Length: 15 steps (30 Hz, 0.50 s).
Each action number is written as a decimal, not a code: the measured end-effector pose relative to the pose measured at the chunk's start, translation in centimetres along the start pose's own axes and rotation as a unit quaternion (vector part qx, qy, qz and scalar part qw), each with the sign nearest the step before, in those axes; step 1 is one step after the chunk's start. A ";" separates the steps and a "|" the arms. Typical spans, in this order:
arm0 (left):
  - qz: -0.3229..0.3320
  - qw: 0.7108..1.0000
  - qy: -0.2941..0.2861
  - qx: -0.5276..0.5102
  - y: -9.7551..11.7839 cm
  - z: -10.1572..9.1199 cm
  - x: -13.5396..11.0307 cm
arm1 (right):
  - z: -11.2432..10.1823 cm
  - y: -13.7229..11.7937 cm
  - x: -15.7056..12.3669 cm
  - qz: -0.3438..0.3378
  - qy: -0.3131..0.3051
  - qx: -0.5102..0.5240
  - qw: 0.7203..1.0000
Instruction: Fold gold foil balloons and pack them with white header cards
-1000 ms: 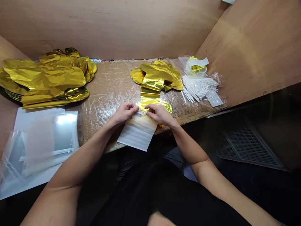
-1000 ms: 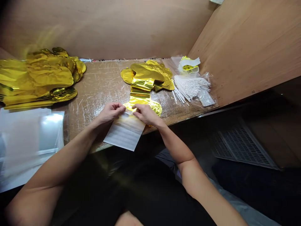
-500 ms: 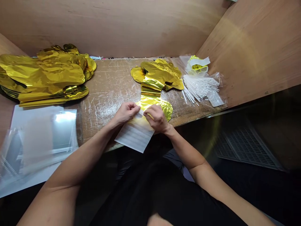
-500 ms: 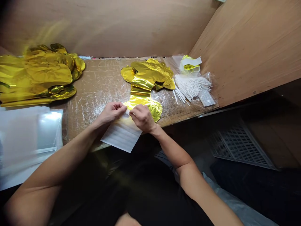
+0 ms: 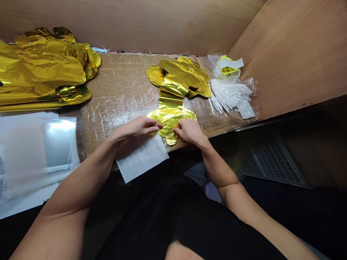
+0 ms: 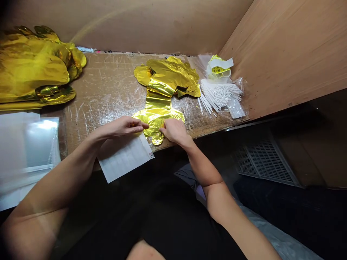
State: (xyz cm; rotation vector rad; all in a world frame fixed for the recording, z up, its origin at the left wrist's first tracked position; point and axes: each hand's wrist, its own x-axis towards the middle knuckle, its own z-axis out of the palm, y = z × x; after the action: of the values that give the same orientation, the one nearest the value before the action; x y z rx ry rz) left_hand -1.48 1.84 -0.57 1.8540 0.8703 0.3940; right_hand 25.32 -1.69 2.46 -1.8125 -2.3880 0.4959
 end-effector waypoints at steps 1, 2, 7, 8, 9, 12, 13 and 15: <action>0.000 1.000 -0.004 0.002 -0.1 0.0 0.0 | 0.0 0.2 -0.1 -0.007 0.028 -0.013 0.999; 0.000 1.000 -0.005 0.004 -0.1 0.0 0.1 | 0.1 0.5 -0.1 -0.033 0.043 -0.014 0.998; 0.013 0.999 -0.030 -0.011 0.6 -1.2 -0.8 | 1.1 1.9 0.4 -0.165 -0.011 0.047 0.985; 0.019 0.999 -0.039 -0.028 1.0 -1.6 -1.1 | 1.2 2.1 0.7 -0.162 -0.023 0.068 0.984; 0.026 0.997 -0.052 -0.046 1.4 -1.9 -1.4 | 1.3 2.3 0.9 -0.152 -0.035 0.095 0.983; 0.050 0.990 -0.120 -0.062 2.4 -2.2 -2.1 | 0.9 2.6 1.6 -0.110 -0.087 0.192 0.971; 0.056 0.987 -0.144 -0.044 2.5 -2.0 -2.1 | 0.5 2.6 2.0 -0.102 -0.105 0.220 0.964; 0.061 0.988 -0.144 0.014 2.4 -1.3 -1.8 | -0.8 2.9 3.0 -0.107 -0.143 0.261 0.949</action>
State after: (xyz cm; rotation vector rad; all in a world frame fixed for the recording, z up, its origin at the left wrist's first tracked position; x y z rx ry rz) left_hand -2.55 0.81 2.34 1.9378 0.5708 0.1822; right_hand 27.33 2.03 1.96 -1.3067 -2.2719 1.2911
